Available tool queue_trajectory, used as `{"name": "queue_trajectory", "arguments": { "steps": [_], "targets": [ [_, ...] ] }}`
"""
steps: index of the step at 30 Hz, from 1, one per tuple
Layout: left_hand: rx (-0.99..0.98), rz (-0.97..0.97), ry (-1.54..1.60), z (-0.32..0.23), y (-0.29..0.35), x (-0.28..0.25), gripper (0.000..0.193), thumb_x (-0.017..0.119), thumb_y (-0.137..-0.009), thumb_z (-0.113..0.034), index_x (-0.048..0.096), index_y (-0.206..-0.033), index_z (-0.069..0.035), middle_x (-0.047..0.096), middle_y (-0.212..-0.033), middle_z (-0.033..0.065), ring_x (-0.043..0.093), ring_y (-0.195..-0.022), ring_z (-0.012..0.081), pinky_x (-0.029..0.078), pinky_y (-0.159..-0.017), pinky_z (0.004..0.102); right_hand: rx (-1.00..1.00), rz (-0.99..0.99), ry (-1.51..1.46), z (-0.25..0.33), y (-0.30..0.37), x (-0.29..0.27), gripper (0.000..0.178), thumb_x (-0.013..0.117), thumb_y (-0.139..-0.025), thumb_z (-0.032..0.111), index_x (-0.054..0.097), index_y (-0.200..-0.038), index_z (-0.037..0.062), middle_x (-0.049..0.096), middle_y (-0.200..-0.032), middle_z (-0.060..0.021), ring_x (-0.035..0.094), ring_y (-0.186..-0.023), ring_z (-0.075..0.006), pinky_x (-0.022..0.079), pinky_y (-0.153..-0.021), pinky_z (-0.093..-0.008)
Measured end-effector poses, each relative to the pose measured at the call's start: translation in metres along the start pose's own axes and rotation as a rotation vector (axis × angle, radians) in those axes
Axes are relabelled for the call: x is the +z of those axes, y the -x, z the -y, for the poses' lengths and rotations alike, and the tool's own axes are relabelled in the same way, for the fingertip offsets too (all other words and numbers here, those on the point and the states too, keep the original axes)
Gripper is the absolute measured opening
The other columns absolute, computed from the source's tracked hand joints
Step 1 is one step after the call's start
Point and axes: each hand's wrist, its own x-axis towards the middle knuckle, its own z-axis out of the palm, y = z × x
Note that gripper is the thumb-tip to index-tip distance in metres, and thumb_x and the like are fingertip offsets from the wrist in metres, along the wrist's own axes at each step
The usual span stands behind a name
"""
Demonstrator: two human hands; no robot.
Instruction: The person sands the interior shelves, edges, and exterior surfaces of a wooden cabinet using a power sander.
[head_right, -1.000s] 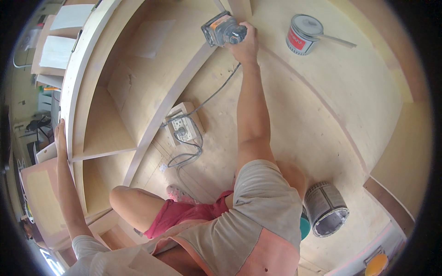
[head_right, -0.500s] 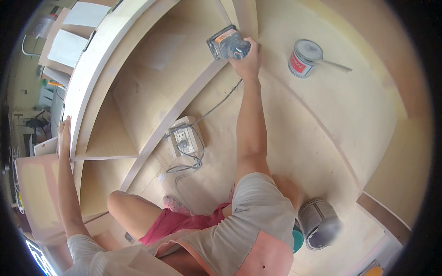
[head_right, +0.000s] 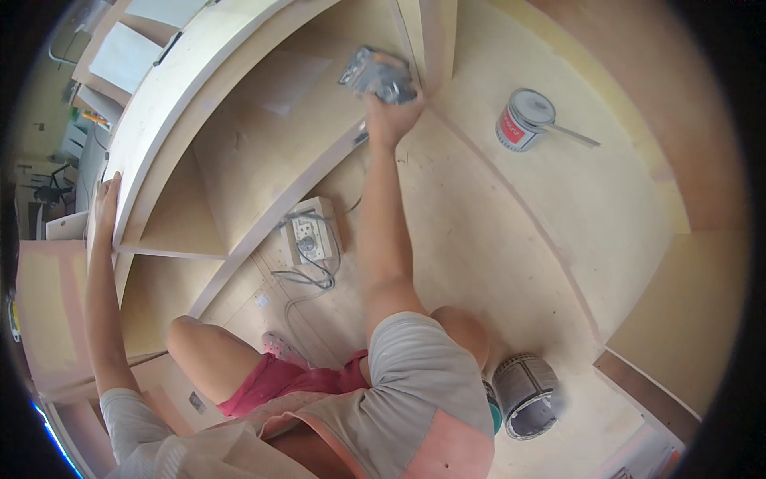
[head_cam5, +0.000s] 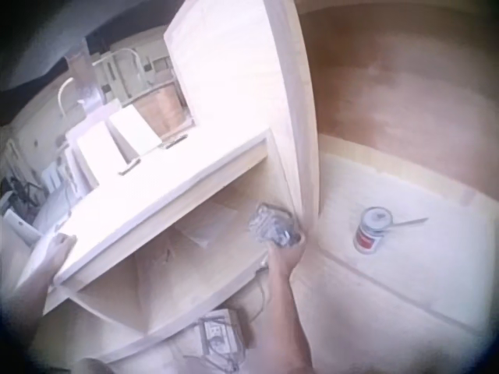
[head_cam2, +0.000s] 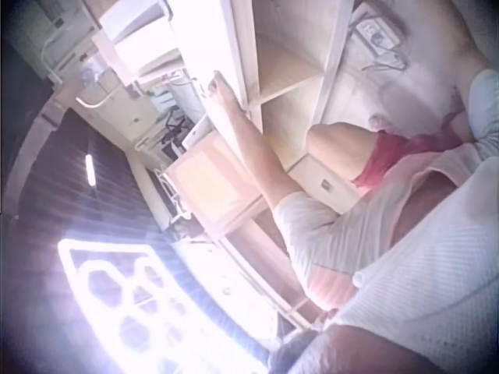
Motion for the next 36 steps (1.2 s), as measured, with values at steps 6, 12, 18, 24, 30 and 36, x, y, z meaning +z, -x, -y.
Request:
{"name": "queue_trajectory", "arguments": {
  "steps": [6,12,18,24,30,36],
  "targets": [
    [0.033,-0.017,-0.013,0.007,-0.003,0.005,0.067,0.054,-0.085,-0.056,0.06,-0.109,0.006,0.063,-0.099,0.0184,0.057,-0.094,0.0246,0.041,-0.087,0.0324,0.729,0.107,-0.998,-0.038,0.041,0.012,0.055,0.069,-0.066,0.003,0.047,-0.116,0.0044,0.051,-0.113,-0.0123,0.051,-0.105,-0.0281,0.044,-0.087,-0.0491],
    [0.01,-0.02,-0.037,0.004,0.001,-0.001,0.064,0.056,-0.086,-0.053,0.06,-0.11,0.006,0.063,-0.097,0.016,0.057,-0.092,0.0221,0.042,-0.085,0.0305,0.765,0.079,-1.302,-0.031,0.024,0.041,0.051,0.065,-0.073,0.01,0.047,-0.121,0.0118,0.051,-0.116,-0.0074,0.048,-0.109,-0.0273,0.043,-0.086,-0.0517],
    [0.028,-0.029,-0.039,-0.005,0.009,-0.002,0.061,0.054,-0.088,-0.051,0.06,-0.108,0.006,0.063,-0.096,0.0155,0.056,-0.091,0.0214,0.041,-0.085,0.0304,0.725,0.074,-1.378,-0.013,0.01,0.078,0.049,0.066,-0.075,0.013,0.049,-0.122,0.0119,0.052,-0.119,-0.0093,0.049,-0.109,-0.0292,0.043,-0.087,-0.0548],
    [0.002,-0.051,-0.043,-0.017,0.02,-0.005,0.06,0.054,-0.088,-0.051,0.06,-0.109,0.005,0.063,-0.097,0.0154,0.055,-0.093,0.0216,0.041,-0.086,0.0302,0.632,-0.081,-1.366,0.057,0.014,0.093,0.05,0.07,-0.072,0.002,0.048,-0.117,-0.0012,0.053,-0.117,-0.0129,0.055,-0.105,-0.0275,0.05,-0.084,-0.046],
    [0.008,-0.026,-0.012,-0.008,0.015,-0.003,0.059,0.054,-0.088,-0.05,0.06,-0.108,0.005,0.063,-0.098,0.0161,0.056,-0.095,0.0229,0.041,-0.087,0.0308,0.467,-0.166,-1.008,0.095,0.026,0.1,0.07,0.073,-0.067,-0.004,0.028,-0.121,-0.0058,0.043,-0.119,-0.0211,0.055,-0.104,-0.0277,0.052,-0.085,-0.0392],
    [-0.012,-0.031,-0.019,-0.002,0.008,-0.001,0.061,0.056,-0.085,-0.051,0.06,-0.109,0.005,0.063,-0.102,0.0182,0.057,-0.099,0.0262,0.041,-0.09,0.033,0.042,-0.279,-0.325,0.071,0.005,0.079,0.082,0.082,-0.056,0.0,0.028,-0.118,-0.0014,0.033,-0.12,-0.0211,0.045,-0.11,-0.03,0.05,-0.087,-0.0425]
  ]
}}
